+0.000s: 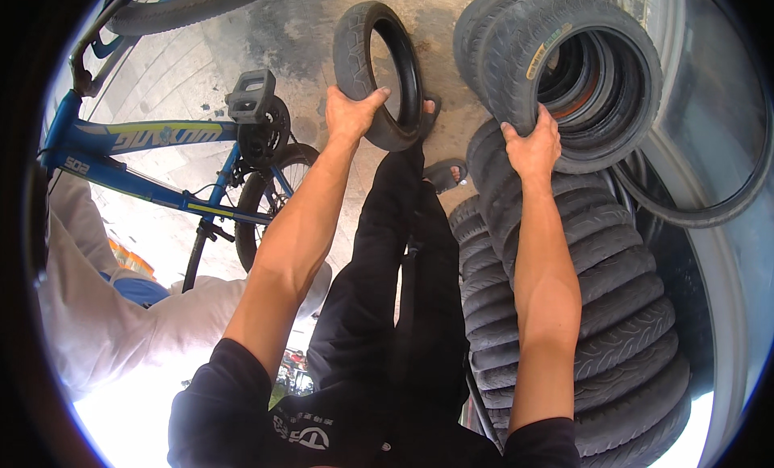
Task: The person removes a tire from a scooter wheel using a tire lever, then walks to a stack of tires and selects a replacement. They insert the inner tube into the new tire and prepare it for mounting.
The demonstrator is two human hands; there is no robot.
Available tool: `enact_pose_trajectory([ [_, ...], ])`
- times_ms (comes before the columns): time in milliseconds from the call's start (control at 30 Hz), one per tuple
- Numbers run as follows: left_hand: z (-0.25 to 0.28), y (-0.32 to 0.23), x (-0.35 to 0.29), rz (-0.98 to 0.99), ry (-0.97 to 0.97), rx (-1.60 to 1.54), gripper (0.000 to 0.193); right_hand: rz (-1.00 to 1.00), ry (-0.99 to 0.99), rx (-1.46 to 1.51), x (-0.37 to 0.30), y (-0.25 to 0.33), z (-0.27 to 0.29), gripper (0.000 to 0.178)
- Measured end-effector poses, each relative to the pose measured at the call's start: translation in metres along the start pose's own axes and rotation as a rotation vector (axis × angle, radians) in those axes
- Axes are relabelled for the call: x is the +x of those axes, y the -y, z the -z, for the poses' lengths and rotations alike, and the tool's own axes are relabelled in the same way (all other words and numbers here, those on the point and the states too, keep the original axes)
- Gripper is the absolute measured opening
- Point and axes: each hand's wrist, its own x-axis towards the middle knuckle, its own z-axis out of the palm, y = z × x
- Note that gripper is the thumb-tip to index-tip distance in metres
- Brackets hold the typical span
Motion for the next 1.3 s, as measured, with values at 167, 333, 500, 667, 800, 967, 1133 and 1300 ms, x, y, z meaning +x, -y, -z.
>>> enact_pose_trajectory([
  [167,-0.006,0.008,0.003,0.018,0.022,-0.165,0.082,-0.015,0.017,0.000,0.001,0.001,0.002,0.077],
  [333,0.001,0.027,0.010,0.064,0.069,-0.323,0.081,-0.032,0.020,-0.008,0.000,0.002,0.002,0.077],
  [500,0.009,0.044,0.021,0.091,0.098,-0.434,0.081,-0.028,0.013,-0.023,0.000,0.002,0.001,0.078],
  [667,0.010,0.057,0.031,0.169,0.106,-0.567,0.075,-0.020,0.012,-0.025,0.000,0.002,0.001,0.078],
  [800,0.010,0.060,0.027,0.201,0.092,-0.591,0.070,-0.012,0.017,-0.015,0.000,0.001,0.001,0.078],
  [967,0.009,0.055,0.016,0.229,0.041,-0.518,0.070,0.007,0.010,-0.013,0.000,-0.001,0.000,0.077],
  [1133,0.008,0.049,0.011,0.224,0.038,-0.523,0.071,0.027,0.003,-0.004,0.001,-0.003,-0.001,0.076],
  [1300,0.007,0.054,0.014,0.240,0.056,-0.557,0.076,0.019,-0.004,0.008,0.000,-0.003,-0.001,0.077],
])
